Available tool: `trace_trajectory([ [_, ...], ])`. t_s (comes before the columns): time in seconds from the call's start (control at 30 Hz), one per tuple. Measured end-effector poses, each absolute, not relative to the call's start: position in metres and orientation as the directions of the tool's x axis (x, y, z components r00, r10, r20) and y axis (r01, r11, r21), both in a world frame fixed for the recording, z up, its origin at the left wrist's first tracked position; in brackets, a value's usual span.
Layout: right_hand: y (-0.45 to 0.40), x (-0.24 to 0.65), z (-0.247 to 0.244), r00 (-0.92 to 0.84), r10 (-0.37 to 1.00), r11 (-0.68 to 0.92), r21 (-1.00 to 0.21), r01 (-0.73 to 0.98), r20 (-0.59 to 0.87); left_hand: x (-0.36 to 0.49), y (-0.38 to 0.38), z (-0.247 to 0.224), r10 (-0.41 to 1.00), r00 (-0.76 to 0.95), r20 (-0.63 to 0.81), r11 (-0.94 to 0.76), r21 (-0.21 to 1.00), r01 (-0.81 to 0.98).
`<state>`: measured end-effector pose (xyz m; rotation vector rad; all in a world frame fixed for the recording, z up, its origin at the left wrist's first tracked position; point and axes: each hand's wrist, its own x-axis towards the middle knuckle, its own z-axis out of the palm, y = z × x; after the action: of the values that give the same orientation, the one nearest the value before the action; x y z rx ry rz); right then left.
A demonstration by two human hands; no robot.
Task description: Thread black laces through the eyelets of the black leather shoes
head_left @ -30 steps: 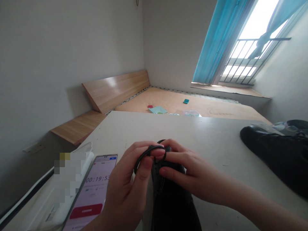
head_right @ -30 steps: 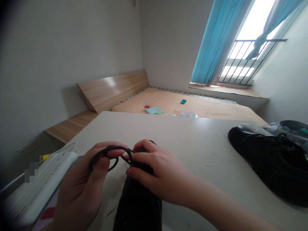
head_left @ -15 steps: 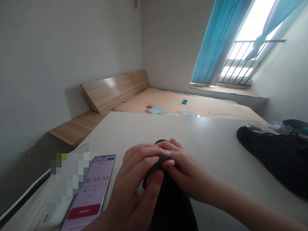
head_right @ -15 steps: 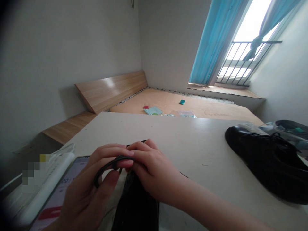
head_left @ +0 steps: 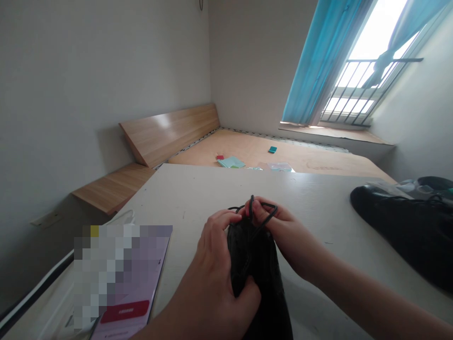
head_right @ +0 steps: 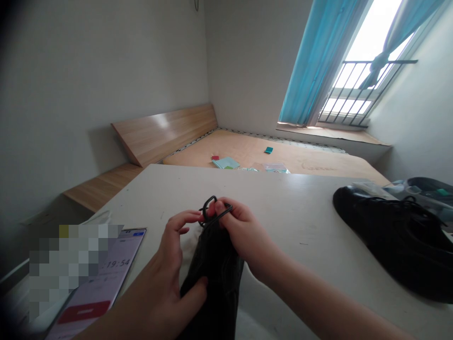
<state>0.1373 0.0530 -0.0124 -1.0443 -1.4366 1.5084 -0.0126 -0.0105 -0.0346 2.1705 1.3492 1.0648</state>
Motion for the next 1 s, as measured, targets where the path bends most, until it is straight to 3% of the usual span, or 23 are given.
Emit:
trace_trajectory([
  [0.1, 0.062, 0.143, -0.008, -0.254, 0.967, 0.020, -0.997, 0.069, 0.001, -0.013, -0.012, -0.035, 0.896, 0.252, 0.365, -0.440, 0.665, 0.603],
  [0.2, 0.079, 0.157, 0.001, -0.177, 0.979, 0.158, -0.916, 0.368, 0.097, -0.015, -0.013, -0.031, 0.900, 0.279, 0.336, -0.436, 0.662, 0.610],
  [0.3, 0.097, 0.180, 0.009, -0.226, 0.970, 0.209, -0.770, 0.603, 0.086, -0.017, -0.014, -0.025, 0.903, 0.344, 0.257, -0.422, 0.680, 0.599],
  [0.4, 0.109, 0.208, 0.009, -0.236, 0.971, 0.226, -0.524, 0.821, 0.049, -0.018, -0.013, -0.022, 0.920, 0.348, 0.180, -0.365, 0.716, 0.595],
  [0.53, 0.110, 0.235, 0.000, -0.244, 0.963, 0.210, -0.251, 0.945, -0.113, -0.017, -0.010, -0.023, 0.935, 0.294, 0.200, -0.341, 0.739, 0.581],
  [0.63, 0.099, 0.236, 0.003, -0.309, 0.924, 0.271, -0.183, 0.945, -0.225, -0.017, -0.009, -0.022, 0.936, 0.277, 0.218, -0.338, 0.776, 0.532],
  [0.77, 0.065, 0.209, 0.031, -0.522, 0.853, 0.513, -0.165, 0.843, -0.016, -0.018, -0.008, -0.022, 0.941, 0.251, 0.227, -0.330, 0.781, 0.530],
  [0.9, 0.022, 0.168, 0.050, -0.779, 0.621, 0.720, -0.456, 0.524, 0.085, -0.020, -0.006, -0.024, 0.956, 0.207, 0.207, -0.288, 0.792, 0.538],
  [0.93, 0.013, 0.159, 0.047, -0.848, 0.525, 0.768, -0.467, 0.439, 0.067, -0.020, -0.005, -0.025, 0.956, 0.204, 0.210, -0.288, 0.793, 0.537],
  [1.0, 0.001, 0.146, 0.032, -0.935, 0.354, 0.873, -0.367, 0.322, 0.022, -0.019, -0.004, -0.027, 0.955, 0.203, 0.217, -0.294, 0.788, 0.541],
])
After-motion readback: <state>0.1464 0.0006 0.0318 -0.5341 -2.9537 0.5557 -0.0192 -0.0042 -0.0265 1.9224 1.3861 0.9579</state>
